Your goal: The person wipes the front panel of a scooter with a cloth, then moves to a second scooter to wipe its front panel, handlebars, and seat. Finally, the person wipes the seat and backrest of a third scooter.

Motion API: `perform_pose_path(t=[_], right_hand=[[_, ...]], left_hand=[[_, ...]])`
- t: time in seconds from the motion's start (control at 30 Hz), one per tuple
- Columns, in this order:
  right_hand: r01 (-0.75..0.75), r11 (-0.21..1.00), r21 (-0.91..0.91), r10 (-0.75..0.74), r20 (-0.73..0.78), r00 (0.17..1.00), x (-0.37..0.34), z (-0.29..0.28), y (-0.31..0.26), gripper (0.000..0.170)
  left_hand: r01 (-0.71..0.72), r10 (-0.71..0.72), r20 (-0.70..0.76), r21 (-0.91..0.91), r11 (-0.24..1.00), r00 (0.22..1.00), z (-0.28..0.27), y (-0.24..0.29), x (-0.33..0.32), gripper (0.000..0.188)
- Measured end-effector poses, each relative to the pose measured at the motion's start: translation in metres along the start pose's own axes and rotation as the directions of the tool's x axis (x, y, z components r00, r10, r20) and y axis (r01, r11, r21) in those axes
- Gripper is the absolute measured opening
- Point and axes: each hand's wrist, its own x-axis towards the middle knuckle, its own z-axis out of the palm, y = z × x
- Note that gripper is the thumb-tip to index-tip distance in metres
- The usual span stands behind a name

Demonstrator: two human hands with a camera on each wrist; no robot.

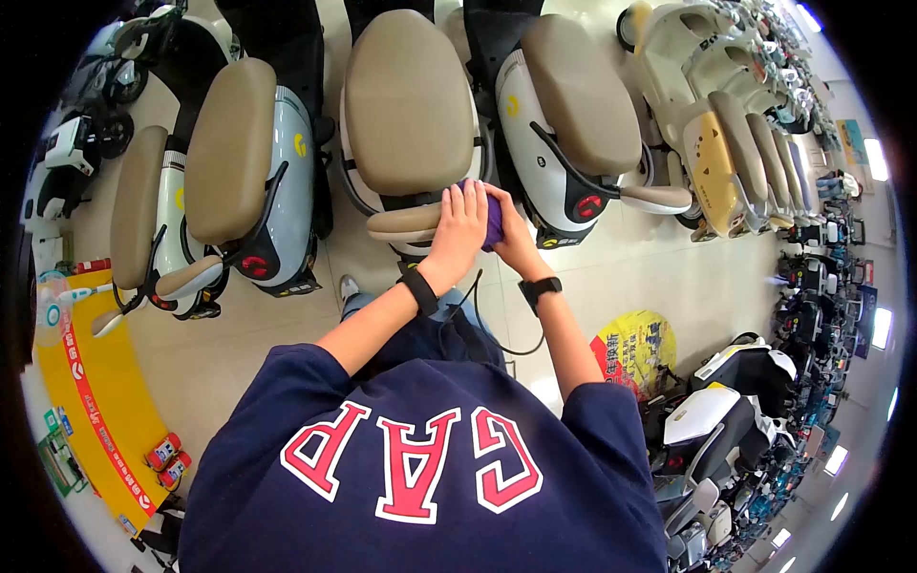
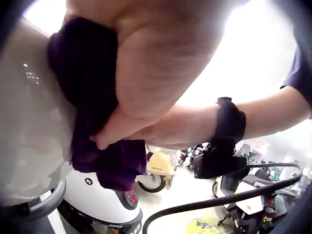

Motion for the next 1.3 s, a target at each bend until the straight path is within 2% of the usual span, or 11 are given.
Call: perform_pose_path(t=[0.1, 0.27, 0.37, 0.57, 0.67, 0.77, 0.9, 1.07, 1.17, 1.23, 1.3], right_hand=[[0.033, 0.995, 0.098, -0.035, 0.027, 0.999, 0.002, -0.004, 0.013, 0.074], [0.009, 0.996, 0.083, -0.015, 0.077, 0.997, 0.001, -0.013, -0.006, 0.074], [0.170, 0.981, -0.091, -0.164, 0.068, 0.984, 0.001, -0.017, -0.016, 0.073], [0.254, 0.912, -0.321, -0.224, 0.128, 0.966, -0.008, 0.004, -0.044, 0.090], [0.245, 0.878, -0.412, -0.182, 0.186, 0.965, -0.008, 0.020, -0.066, 0.091], [0.281, 0.830, -0.482, -0.185, 0.238, 0.954, 0.005, 0.033, -0.072, 0.092], [0.348, 0.804, -0.482, -0.207, 0.322, 0.924, 0.026, 0.052, -0.080, 0.087], [0.469, 0.604, -0.645, -0.302, 0.359, 0.883, 0.050, 0.099, -0.092, 0.063], [0.465, 0.514, -0.721, -0.299, 0.357, 0.885, 0.056, 0.134, -0.090, 0.060], [0.509, 0.491, -0.707, -0.300, 0.411, 0.861, 0.060, 0.144, -0.092, 0.062], [0.547, 0.560, -0.623, -0.272, 0.485, 0.831, 0.064, 0.142, -0.093, 0.063]], left_hand=[[0.037, -0.038, -0.030, -0.041, 0.998, 0.999, 0.008, 0.006, 0.000, 0.062], [-0.017, -0.015, -0.066, -0.461, 0.887, 0.998, -0.007, -0.019, -0.015, 0.081], [-0.018, 0.004, -0.028, -0.539, 0.842, 1.000, -0.020, -0.030, -0.020, 0.080], [-0.086, 0.065, -0.057, -0.576, 0.813, 0.996, -0.030, -0.065, -0.048, 0.088], [-0.091, 0.061, -0.070, -0.601, 0.794, 0.996, -0.024, -0.083, -0.060, 0.095], [-0.052, 0.056, -0.014, -0.619, 0.783, 0.998, -0.033, -0.098, -0.065, 0.082], [0.015, -0.005, 0.015, -0.722, 0.691, 1.000, -0.024, -0.121, -0.080, 0.085], [0.131, -0.132, 0.069, -0.826, 0.549, 0.989, -0.005, -0.148, -0.105, 0.084], [0.281, -0.209, 0.208, -0.856, 0.434, 0.956, 0.010, -0.162, -0.123, 0.080], [0.322, -0.180, 0.267, -0.795, 0.514, 0.947, 0.020, -0.171, -0.136, 0.078], [0.290, -0.153, 0.246, -0.804, 0.519, 0.957, 0.017, -0.176, -0.140, 0.080]])
